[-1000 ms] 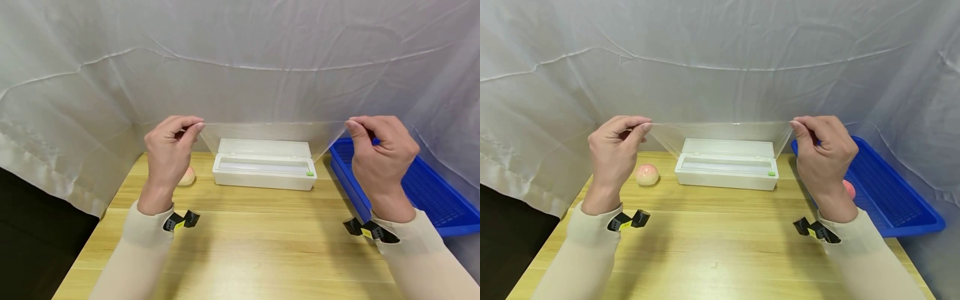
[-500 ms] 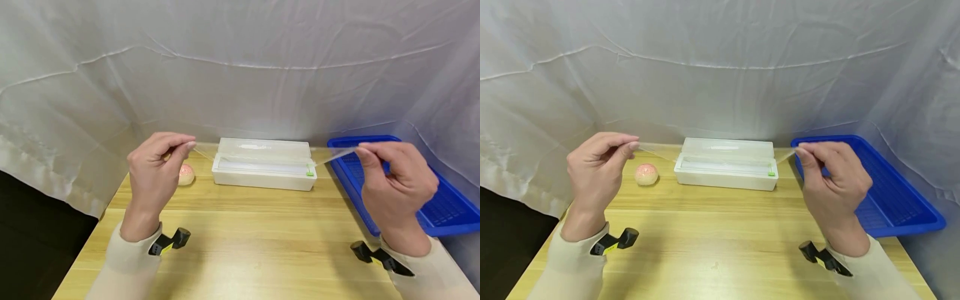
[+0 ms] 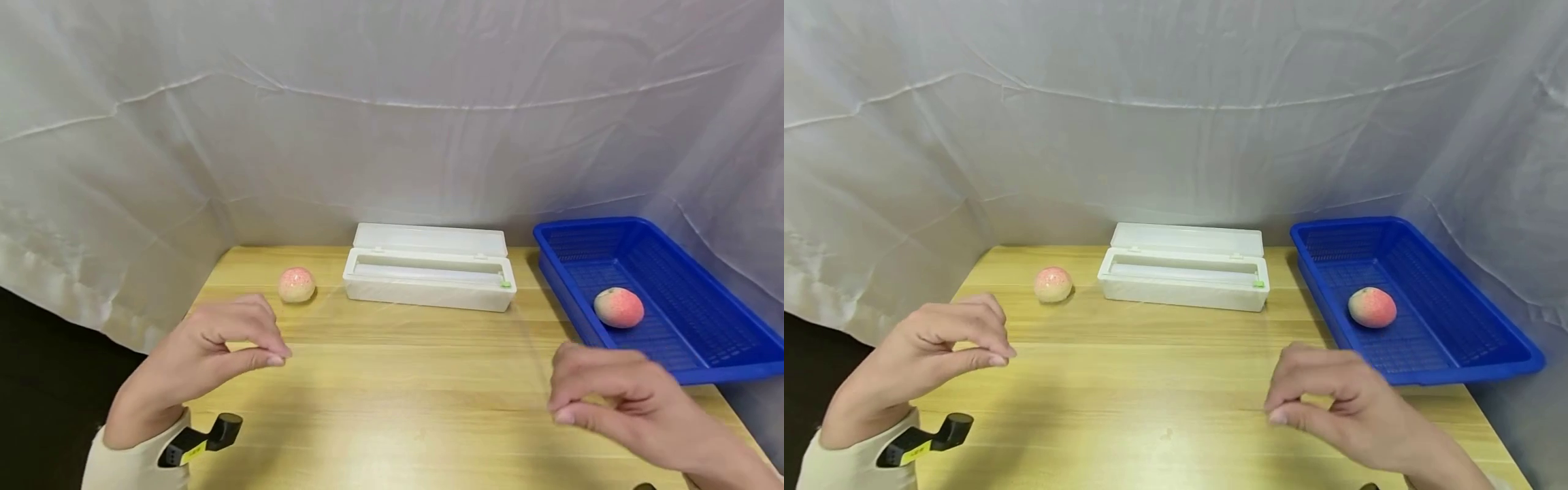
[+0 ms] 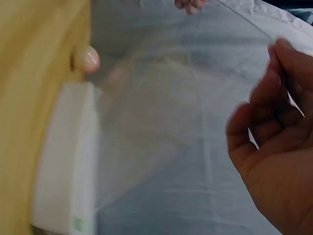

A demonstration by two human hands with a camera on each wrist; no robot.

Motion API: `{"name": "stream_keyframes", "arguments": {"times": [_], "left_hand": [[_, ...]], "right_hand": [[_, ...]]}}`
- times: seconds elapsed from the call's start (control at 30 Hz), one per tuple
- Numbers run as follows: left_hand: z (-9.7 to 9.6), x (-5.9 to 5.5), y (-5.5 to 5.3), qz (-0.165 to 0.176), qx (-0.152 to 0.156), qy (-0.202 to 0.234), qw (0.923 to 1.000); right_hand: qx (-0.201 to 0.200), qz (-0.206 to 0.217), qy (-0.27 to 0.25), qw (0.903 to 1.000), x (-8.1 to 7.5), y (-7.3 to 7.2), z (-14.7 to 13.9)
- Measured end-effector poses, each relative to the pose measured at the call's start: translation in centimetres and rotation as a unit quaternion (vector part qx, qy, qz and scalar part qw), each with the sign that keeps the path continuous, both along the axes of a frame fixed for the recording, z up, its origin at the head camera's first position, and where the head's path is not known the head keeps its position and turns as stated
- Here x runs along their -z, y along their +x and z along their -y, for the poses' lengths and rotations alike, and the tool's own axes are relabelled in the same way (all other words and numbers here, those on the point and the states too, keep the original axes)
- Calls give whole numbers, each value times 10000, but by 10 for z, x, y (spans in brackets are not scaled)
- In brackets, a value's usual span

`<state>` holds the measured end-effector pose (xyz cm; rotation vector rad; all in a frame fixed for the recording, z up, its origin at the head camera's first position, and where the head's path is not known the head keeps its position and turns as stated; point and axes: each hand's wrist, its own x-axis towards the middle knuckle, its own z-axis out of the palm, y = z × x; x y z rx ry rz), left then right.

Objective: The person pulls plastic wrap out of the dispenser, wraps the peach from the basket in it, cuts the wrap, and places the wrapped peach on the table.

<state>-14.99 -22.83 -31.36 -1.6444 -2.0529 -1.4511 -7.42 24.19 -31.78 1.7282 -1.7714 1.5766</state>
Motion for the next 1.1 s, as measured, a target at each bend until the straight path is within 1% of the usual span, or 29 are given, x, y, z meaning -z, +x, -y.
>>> {"name": "stream_keyframes", "arguments": {"times": [0.07,0.13,0.17,0.2,0.23,0.3,0.33,0.37,0.43,0.47,0.53,0.6,0.7,0.77,0.8,0.83,0.9,0.97,1.0,1.1], "left_hand": [[4,3,3,179,-40,-578,9982],[7,8,7,321,-112,-1201,9922],[7,11,9,424,-125,-1541,9871],[5,14,11,531,-148,-1910,9800],[4,19,12,647,-143,-2214,9729],[-1,30,14,968,-10,-2715,9576],[-4,36,15,1128,64,-2936,9492],[-8,41,16,1302,82,-3185,9389],[-17,53,17,1512,115,-3577,9214],[-22,59,17,1577,101,-3784,9121],[-32,71,19,1610,34,-4133,8963],[-44,81,22,1640,-22,-4373,8842],[-59,96,28,1693,-127,-4654,8687],[-66,103,32,1753,-192,-4763,8614],[-69,106,33,1772,-246,-4828,8573],[-71,109,34,1745,-277,-4874,8551],[-73,114,36,1694,-330,-4937,8523],[-73,118,36,1629,-403,-4990,8502],[-72,119,36,1580,-421,-5006,8501],[-72,123,37,1410,-430,-5027,8518]], "right_hand": [[75,206,665,9975,13,4,-3],[200,441,1312,9902,30,7,-6],[258,545,1626,9849,38,8,-7],[311,649,1926,9786,46,9,-8],[278,755,2178,9727,54,10,-8],[163,1048,2662,9581,70,11,-6],[116,1211,2884,9497,76,11,-5],[76,1368,3081,9414,83,12,-3],[63,1713,3442,9231,93,12,-2],[117,1849,3597,9145,98,13,-1],[283,1978,3876,8999,106,14,-2],[475,2055,4112,8868,112,15,-3],[734,1962,4434,8715,118,17,-6],[842,1999,4585,8618,121,19,-8],[868,2082,4648,8562,122,19,-8],[926,2015,4702,8542,123,20,-8],[1007,2030,4759,8498,125,21,-8],[1078,1841,4768,8527,129,22,-7],[1112,1711,4770,8549,130,22,-7],[1153,1564,4800,8555,134,22,-6]]}}
